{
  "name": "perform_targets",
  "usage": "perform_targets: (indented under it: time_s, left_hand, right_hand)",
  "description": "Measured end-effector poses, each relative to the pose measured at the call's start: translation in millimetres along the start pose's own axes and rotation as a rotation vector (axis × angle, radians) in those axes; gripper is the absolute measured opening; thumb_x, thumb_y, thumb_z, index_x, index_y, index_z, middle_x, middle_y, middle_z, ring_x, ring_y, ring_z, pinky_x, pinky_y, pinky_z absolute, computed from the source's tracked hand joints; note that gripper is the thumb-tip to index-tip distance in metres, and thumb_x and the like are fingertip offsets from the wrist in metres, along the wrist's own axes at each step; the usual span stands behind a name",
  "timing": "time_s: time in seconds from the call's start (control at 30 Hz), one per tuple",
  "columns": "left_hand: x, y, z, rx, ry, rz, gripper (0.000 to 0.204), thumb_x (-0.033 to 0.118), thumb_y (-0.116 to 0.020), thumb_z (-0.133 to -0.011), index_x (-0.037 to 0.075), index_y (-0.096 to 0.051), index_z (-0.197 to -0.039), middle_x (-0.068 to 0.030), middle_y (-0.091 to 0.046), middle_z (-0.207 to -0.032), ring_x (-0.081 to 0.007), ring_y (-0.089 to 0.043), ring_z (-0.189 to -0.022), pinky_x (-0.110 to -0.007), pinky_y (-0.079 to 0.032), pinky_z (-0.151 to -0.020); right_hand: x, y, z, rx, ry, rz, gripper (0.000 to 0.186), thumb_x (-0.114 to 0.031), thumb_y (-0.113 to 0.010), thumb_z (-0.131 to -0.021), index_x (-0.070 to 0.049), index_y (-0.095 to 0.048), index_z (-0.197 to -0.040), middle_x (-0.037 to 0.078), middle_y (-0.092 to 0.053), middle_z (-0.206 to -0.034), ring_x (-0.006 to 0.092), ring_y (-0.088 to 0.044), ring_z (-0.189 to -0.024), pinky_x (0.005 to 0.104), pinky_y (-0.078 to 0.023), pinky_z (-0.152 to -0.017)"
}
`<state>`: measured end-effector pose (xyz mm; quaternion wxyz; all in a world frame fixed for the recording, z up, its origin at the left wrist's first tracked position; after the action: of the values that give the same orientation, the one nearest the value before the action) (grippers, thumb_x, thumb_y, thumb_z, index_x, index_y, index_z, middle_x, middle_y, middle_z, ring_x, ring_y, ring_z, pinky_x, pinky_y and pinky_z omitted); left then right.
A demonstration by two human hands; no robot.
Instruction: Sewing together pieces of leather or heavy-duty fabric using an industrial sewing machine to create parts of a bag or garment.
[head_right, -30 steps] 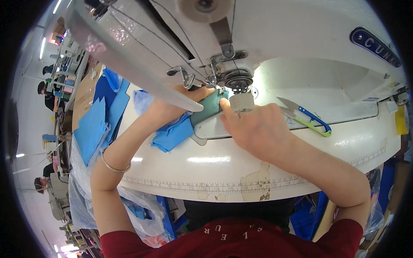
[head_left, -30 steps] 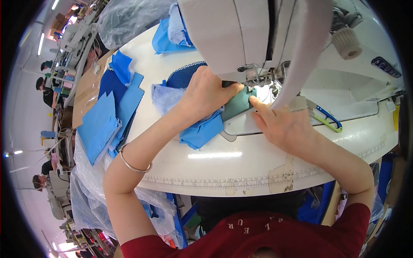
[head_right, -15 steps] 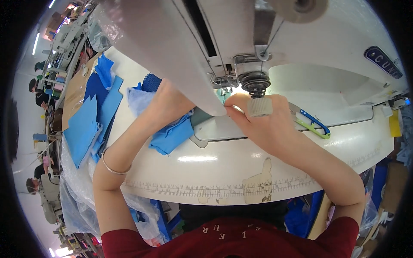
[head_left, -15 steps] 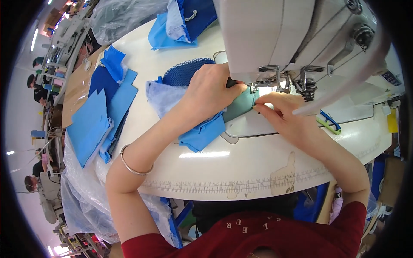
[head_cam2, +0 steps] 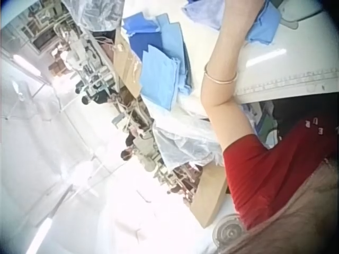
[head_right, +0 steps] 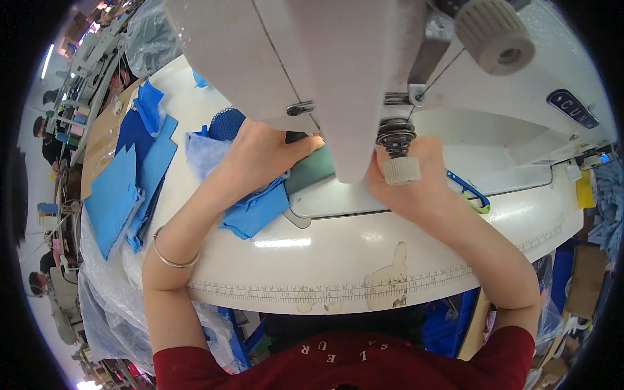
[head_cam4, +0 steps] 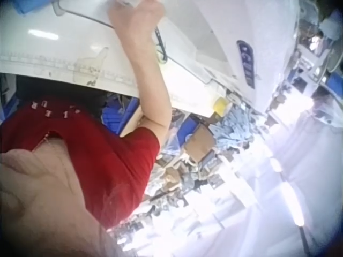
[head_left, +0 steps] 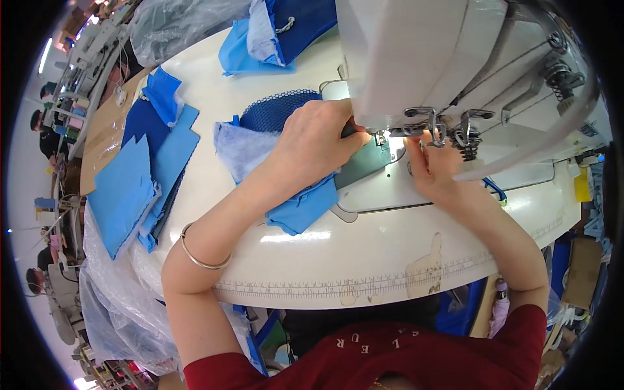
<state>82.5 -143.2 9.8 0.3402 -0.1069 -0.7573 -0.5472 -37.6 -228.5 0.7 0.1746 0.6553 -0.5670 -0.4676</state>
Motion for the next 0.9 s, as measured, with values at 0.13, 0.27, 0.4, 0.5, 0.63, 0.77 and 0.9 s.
perform_targets:
  time_s: [0.13, 0.27, 0.4, 0.5, 0.63, 0.77, 0.9]
  left_hand:
    - [-0.8, 0.2, 1.5, -0.009, 0.000, -0.018, 0.015, 0.012, -0.065, -0.075, -0.001, -0.064, -0.084, -0.0165, -0.065, -0.073, -0.0340, -0.063, -0.070, -0.041, -0.049, -0.065]
    - [-4.0, -2.2, 1.1, -0.050, 0.030, -0.017, 0.015, 0.012, -0.065, -0.076, 0.000, -0.065, -0.085, -0.0165, -0.065, -0.073, -0.0335, -0.063, -0.071, -0.041, -0.049, -0.065]
    - [1.3, -1.6, 0.4, 0.022, -0.065, -0.015, 0.016, 0.012, -0.066, -0.076, 0.000, -0.065, -0.085, -0.0165, -0.065, -0.073, -0.0340, -0.063, -0.071, -0.041, -0.049, -0.065]
    - [3.3, 0.6, 0.9, 0.050, -0.094, -0.032, 0.016, 0.013, -0.066, -0.076, 0.000, -0.066, -0.085, -0.0164, -0.065, -0.073, -0.0345, -0.063, -0.071, -0.041, -0.049, -0.065]
    - [3.1, 0.7, 0.5, 0.017, -0.060, -0.103, 0.017, 0.015, -0.068, -0.076, 0.001, -0.066, -0.086, -0.0166, -0.064, -0.072, -0.0349, -0.062, -0.070, -0.041, -0.049, -0.064]
    - [4.3, 4.0, 0.3, 0.001, -0.057, -0.105, 0.017, 0.015, -0.068, -0.076, 0.001, -0.067, -0.086, -0.0170, -0.064, -0.072, -0.0355, -0.062, -0.069, -0.042, -0.049, -0.063]
    - [6.6, 3.3, 1.1, -0.003, -0.064, -0.080, 0.017, 0.014, -0.069, -0.075, 0.001, -0.066, -0.086, -0.0178, -0.063, -0.072, -0.0363, -0.061, -0.069, -0.042, -0.048, -0.062]
  right_hand:
    - [-28.1, 11.3, 3.2, 0.134, 0.237, 0.293, 0.012, -0.008, -0.066, -0.074, -0.005, -0.057, -0.068, 0.010, -0.050, -0.050, 0.0290, -0.051, -0.043, 0.0352, -0.039, -0.041]
    - [19.5, 28.0, -8.0, 0.036, 0.073, 0.023, 0.021, -0.010, -0.072, -0.070, -0.008, -0.053, -0.061, 0.007, -0.048, -0.046, 0.0266, -0.049, -0.039, 0.0372, -0.037, -0.039]
    - [-37.4, 20.3, 7.9, 0.089, 0.328, 0.042, 0.015, -0.017, -0.069, -0.078, -0.007, -0.058, -0.080, 0.001, -0.048, -0.052, 0.0202, -0.050, -0.044, 0.0316, -0.036, -0.039]
    - [-57.0, 8.5, 15.3, -0.012, 0.388, 0.121, 0.019, -0.022, -0.068, -0.082, -0.011, -0.065, -0.097, -0.004, -0.051, -0.058, 0.0128, -0.048, -0.044, 0.0297, -0.033, -0.035]
    - [-58.0, 4.6, 22.0, -0.052, 0.411, 0.206, 0.020, -0.023, -0.068, -0.082, -0.011, -0.065, -0.098, -0.004, -0.049, -0.056, 0.0129, -0.047, -0.042, 0.0291, -0.033, -0.035]
    - [-56.1, -1.3, 23.7, -0.140, 0.392, 0.186, 0.025, -0.014, -0.069, -0.081, -0.010, -0.064, -0.105, -0.002, -0.053, -0.062, 0.0128, -0.053, -0.048, 0.0287, -0.038, -0.041]
    - [-55.9, -1.4, 24.8, -0.124, 0.393, 0.209, 0.025, -0.014, -0.069, -0.080, -0.010, -0.064, -0.105, -0.002, -0.053, -0.062, 0.0127, -0.053, -0.048, 0.0286, -0.038, -0.041]
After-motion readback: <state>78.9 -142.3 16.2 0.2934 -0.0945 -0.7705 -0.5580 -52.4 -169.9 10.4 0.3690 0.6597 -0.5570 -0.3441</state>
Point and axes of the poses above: each hand's wrist, its own z-axis away from the middle knuckle, its own y-axis out of the back of the hand, x = y × z, the point moved 10 cm from there along -z, towards the middle knuckle
